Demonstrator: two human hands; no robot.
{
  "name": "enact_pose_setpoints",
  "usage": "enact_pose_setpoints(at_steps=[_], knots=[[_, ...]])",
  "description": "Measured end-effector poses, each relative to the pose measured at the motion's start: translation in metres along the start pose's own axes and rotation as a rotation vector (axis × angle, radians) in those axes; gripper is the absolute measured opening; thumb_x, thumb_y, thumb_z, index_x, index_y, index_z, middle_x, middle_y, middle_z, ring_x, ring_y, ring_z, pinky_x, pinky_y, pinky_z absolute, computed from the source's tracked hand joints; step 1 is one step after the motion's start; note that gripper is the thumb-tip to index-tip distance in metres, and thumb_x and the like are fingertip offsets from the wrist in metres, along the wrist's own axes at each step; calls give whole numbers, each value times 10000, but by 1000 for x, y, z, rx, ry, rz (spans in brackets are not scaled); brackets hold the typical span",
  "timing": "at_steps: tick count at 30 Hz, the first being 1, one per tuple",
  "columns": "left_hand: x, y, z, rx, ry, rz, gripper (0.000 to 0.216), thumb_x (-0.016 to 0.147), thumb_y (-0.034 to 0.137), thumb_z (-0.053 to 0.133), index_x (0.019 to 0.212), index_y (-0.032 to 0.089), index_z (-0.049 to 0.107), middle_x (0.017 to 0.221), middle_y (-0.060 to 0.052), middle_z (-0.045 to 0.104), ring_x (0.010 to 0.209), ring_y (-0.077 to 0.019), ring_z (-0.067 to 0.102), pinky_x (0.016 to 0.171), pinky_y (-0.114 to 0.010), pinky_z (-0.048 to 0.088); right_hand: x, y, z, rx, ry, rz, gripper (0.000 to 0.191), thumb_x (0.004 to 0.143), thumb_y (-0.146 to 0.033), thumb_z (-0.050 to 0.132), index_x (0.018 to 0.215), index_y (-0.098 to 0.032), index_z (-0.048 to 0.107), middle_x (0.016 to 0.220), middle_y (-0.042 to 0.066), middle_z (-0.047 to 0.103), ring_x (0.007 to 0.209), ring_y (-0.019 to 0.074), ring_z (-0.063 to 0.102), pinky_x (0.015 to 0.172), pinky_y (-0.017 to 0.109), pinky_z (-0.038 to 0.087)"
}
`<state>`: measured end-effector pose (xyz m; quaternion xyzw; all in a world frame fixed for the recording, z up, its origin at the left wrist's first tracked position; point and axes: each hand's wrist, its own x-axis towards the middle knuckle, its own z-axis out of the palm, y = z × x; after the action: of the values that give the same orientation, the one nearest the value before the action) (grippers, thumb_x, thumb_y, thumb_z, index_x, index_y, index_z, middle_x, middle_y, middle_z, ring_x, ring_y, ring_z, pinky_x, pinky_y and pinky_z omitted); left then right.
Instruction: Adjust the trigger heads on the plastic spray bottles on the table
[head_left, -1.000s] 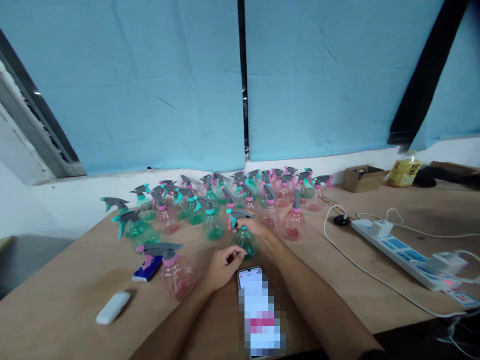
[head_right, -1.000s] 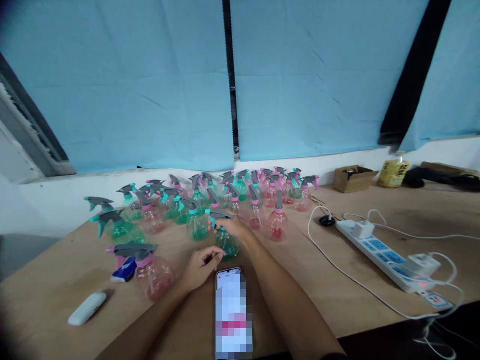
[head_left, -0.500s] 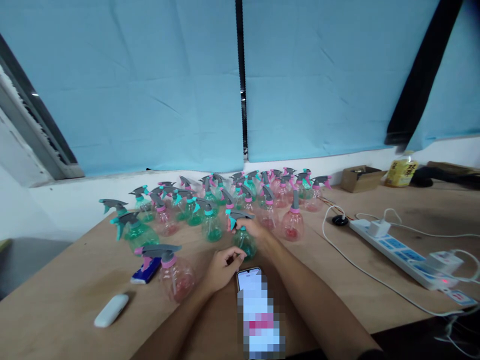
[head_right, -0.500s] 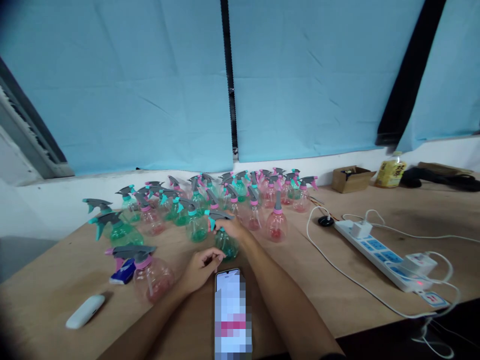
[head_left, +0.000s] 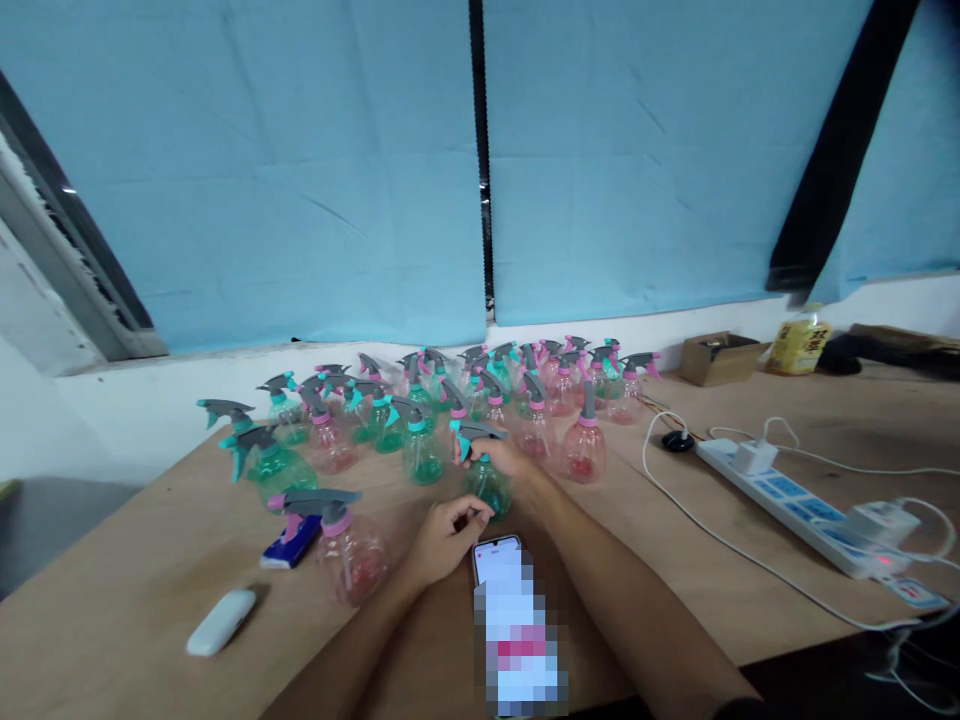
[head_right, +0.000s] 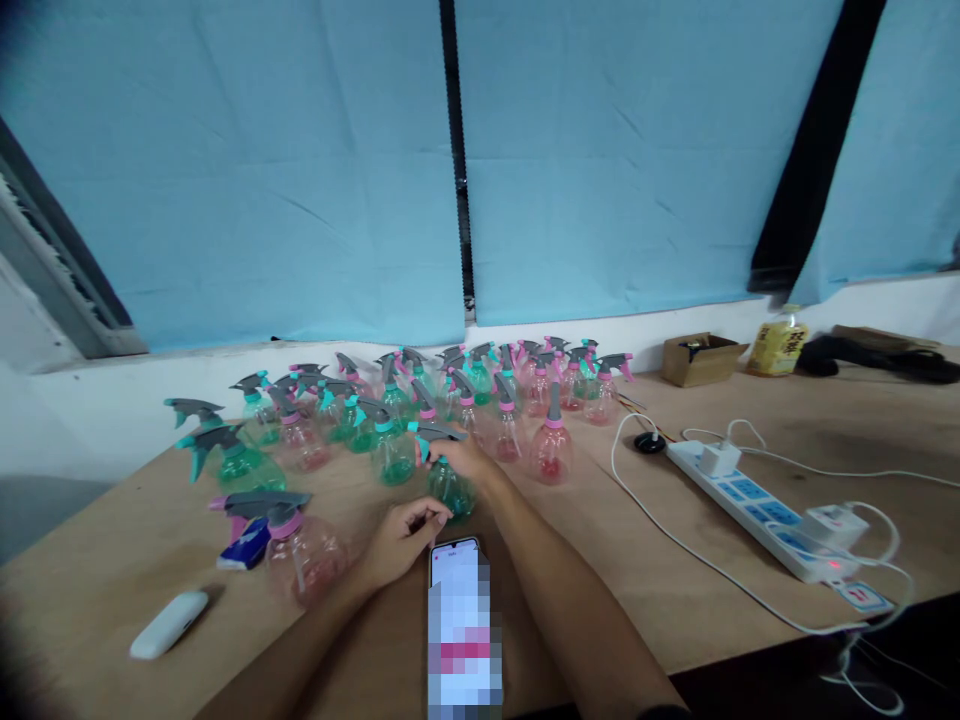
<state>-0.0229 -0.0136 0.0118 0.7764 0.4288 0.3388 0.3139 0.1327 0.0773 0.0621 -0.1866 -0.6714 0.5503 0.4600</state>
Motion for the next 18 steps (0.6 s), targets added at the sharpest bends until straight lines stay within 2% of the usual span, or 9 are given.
enact_pose_setpoints(at_steps=[11,18], knots=[[0,-2,0,-13,-46,-17,291,915,404,528,915,171,701,603,16,607,605,-138,548,599,-231,364,-1,0,-1,-11,5,-20,247,578,-218,495,726,-198,691,608,-1,629,577,150,550,595,266,447],[1,-8,-1,-127,-63,-42,239,895,368,538,805,173,643,569,30,585,524,-111,498,549,-218,361,-2,-5,3,2,19,-19,229,568,-224,490,703,-200,674,621,-1,634,574,151,551,596,270,448]])
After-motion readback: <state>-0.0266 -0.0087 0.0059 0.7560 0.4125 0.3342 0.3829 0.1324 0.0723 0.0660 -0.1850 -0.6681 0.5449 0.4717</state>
